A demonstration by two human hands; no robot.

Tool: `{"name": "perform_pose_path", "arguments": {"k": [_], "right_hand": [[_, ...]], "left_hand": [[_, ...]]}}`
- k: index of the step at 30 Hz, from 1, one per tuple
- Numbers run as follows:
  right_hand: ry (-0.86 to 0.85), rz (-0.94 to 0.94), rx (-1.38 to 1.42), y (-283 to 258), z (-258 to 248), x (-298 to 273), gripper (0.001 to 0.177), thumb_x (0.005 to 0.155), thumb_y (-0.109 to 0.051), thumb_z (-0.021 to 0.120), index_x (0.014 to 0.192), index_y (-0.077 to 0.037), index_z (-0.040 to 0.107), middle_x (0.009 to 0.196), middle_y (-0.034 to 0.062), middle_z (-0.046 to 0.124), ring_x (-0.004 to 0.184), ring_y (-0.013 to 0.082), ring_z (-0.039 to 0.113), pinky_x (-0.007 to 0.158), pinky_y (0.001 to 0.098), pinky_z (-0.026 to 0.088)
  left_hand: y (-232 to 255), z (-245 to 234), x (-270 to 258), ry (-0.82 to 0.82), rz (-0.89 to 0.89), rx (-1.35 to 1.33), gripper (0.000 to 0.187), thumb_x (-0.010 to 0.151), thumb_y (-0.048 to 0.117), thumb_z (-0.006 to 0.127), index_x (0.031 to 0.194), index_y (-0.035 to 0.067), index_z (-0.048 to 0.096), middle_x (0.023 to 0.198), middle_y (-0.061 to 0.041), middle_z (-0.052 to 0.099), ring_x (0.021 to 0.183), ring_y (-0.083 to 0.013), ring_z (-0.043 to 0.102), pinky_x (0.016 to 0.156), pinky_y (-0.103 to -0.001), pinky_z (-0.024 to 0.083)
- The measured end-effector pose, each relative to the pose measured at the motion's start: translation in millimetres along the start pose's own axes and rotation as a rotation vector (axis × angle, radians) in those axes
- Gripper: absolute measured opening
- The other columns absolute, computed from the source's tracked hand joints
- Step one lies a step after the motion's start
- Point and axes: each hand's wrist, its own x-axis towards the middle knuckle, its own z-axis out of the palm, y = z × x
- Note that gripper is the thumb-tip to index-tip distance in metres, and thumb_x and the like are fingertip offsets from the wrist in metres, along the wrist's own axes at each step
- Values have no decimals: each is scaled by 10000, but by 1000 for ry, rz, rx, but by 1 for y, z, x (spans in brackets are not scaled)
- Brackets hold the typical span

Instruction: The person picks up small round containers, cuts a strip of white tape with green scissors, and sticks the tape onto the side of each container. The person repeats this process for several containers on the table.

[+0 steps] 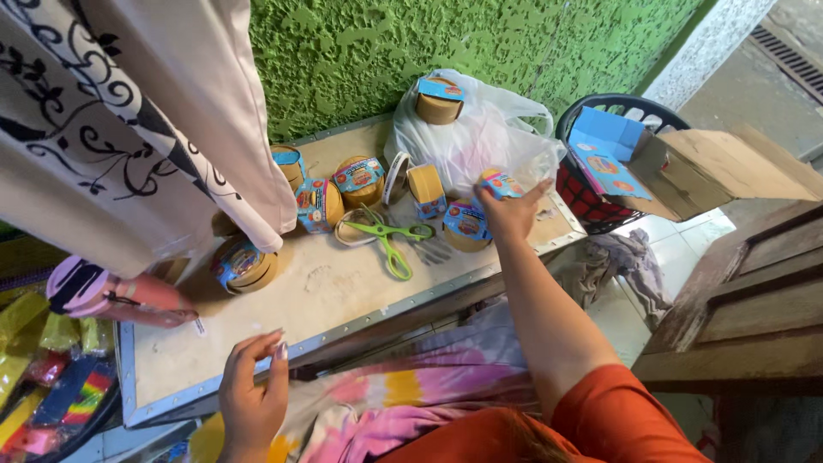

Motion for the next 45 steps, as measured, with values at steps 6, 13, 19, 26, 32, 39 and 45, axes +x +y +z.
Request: {"name": "perform_pose_path", "arguments": {"k": [6, 13, 19, 26, 32, 39, 45], "right_hand": [[-120, -316, 529, -26, -8, -55, 1365, 672, -177, 898, 1665, -84, -34, 1619, 196, 318, 1373, 302, 486, 1123, 409, 458], [-1200, 215, 1144, -78, 29, -161, 1432, 589, -254, 984, 1668, -169, 45, 1554, 233, 396, 1412, 320, 435, 1157, 421, 389], [-1190, -434, 348, -80, 56, -180, 1511, 578, -260, 998, 1656, -122, -52, 1567, 203, 396, 1455, 294, 428, 1199, 405, 333], [-1405, 44, 835, -60, 82, -175, 1145, 940, -234, 769, 1711, -188, -77, 1600, 220, 391, 1422, 277, 458, 1187, 420, 366], [-1294, 345, 935, -59, 79, -173, 1066, 944, -150, 734, 1721, -178, 6, 1527, 117, 504, 1282, 239, 577, 1067, 436, 472], [-1260, -292, 614, -75, 54, -173, 1250, 891, -131, 831, 1665, -126, -150, 1313, 206, 670, 1236, 237, 665, 1126, 412, 477], [-1287, -301, 635, -67, 54, -179, 1287, 875, -131, 859, 1668, -105, -154, 1323, 226, 684, 1271, 270, 664, 1171, 428, 453]], "left_hand": [[-28, 52, 45, 72, -186, -551, 204, 1021, 24, 578, 1221, -7, 594, 1207, -103, 670, 1100, -160, 663, 990, -327, 559], [-41, 111, 64, -205, -564, -1021, 480, 1042, 396, 492, 1404, 84, 535, 1387, -84, 598, 1202, -224, 639, 976, -404, 545], [-47, 116, 61, -335, -932, -1558, 749, 944, 545, 544, 1545, 123, 396, 1497, -58, 551, 1358, -229, 552, 1120, -429, 436], [-58, 109, 82, -207, -808, -1604, 795, 820, 248, 715, 1532, 67, 410, 1457, -120, 540, 1349, -285, 544, 1139, -482, 435], [-68, 109, 86, -184, -771, -1529, 807, 830, 294, 757, 1528, 56, 428, 1470, -122, 541, 1368, -277, 538, 1158, -463, 427], [-65, 120, 87, -153, -688, -1364, 920, 821, 554, 783, 1523, 89, 412, 1419, -89, 548, 1320, -255, 548, 1105, -453, 467], [-65, 122, 78, -111, -666, -1357, 946, 824, 595, 749, 1532, 78, 390, 1398, -83, 560, 1305, -248, 554, 1091, -447, 485]]}}
